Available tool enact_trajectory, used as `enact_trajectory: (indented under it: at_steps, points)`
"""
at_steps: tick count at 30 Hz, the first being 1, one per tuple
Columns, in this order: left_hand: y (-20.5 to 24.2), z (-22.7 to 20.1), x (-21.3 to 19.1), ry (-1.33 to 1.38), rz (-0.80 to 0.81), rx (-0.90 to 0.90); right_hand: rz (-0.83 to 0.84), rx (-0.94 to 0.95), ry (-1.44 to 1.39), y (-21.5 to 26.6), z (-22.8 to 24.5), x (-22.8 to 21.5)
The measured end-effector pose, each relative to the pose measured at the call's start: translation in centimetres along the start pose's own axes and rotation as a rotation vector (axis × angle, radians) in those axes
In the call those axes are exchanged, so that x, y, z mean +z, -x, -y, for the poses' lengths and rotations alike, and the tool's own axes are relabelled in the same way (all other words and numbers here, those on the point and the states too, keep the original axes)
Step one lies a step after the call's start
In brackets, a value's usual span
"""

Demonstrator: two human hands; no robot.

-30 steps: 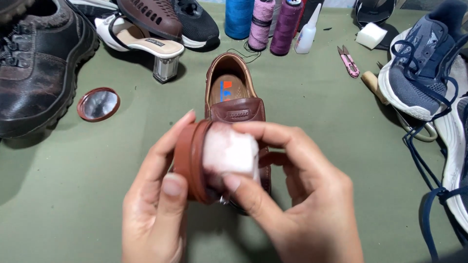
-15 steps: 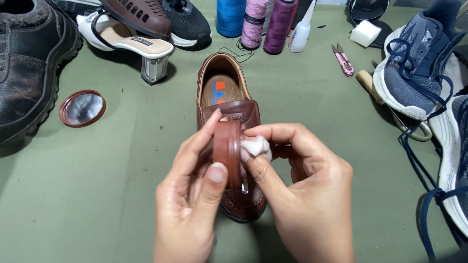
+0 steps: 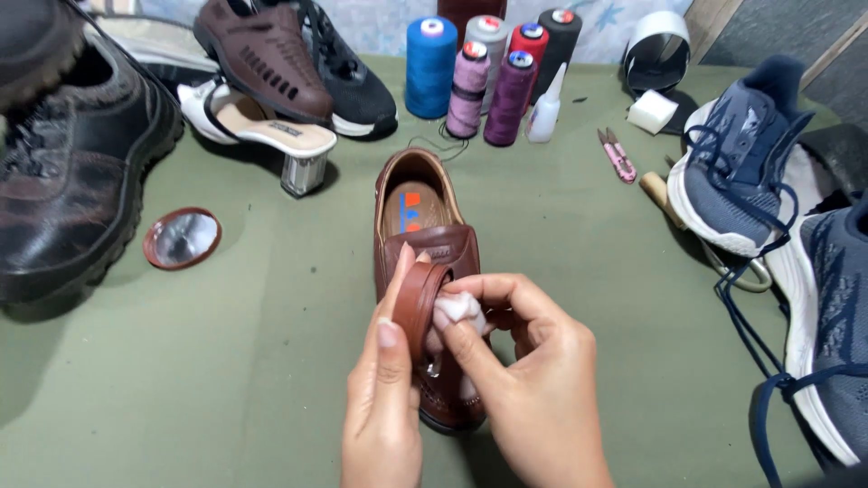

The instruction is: The person holds a brown leather loafer and rubs its surface with a white sponge. They dip the sponge into a round tin of brown shoe polish and continue applying it to the shoe. The person rotates the shoe to polish different areas, including the toe and sides, while other shoes and supplies sit on the table.

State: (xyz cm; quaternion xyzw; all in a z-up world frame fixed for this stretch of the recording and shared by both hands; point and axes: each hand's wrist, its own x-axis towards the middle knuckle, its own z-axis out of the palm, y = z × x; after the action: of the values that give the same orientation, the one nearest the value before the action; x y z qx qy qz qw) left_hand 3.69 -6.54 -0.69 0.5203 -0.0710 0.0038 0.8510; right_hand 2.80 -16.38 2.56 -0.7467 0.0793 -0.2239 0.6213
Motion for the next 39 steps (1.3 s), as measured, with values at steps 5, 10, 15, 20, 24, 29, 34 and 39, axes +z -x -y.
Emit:
enact_trajectory:
  at_steps: [5, 10, 15, 20, 24, 29, 34, 39]
  points:
    - [0.2, 0.9, -0.4, -0.145, 0.032, 0.043, -0.016, 0.049, -0.008, 0.0, -0.2, -0.2]
    - [0.5, 0.6, -0.2, -0.041, 0.051, -0.054, 0.037, 0.104, 0.001, 0.3, 0.1, -0.9]
    - [-0.1, 0.3, 0.7, -0.209, 0.037, -0.008, -0.06, 0.072, -0.014, -0.6, -0.5, -0.6]
    - [-0.2, 0.2, -0.4, -0.237, 0.04, -0.068, -0.004, 0.151, 0.004, -0.1, -0.6, -0.8]
    - [0.2, -0.3, -0.3, -0.224, 0.079, -0.004, -0.005, 0.061, -0.031, 0.0, -0.7, -1.0]
    - [0.5, 0.1, -0.3, -0.181, 0.074, -0.033, 0.013, 0.008, 0.052, 0.5, -0.5, -1.4]
    - [0.5, 0.9, -0.2, -0.33, 0.094, 0.059, -0.025, 0.028, 0.11, 0.3, -0.9, -1.4]
    - [0.4, 0.6, -0.2, -0.327, 0.114, 0.07, -0.016, 0.017, 0.061, 0.0, -1.5, -1.6]
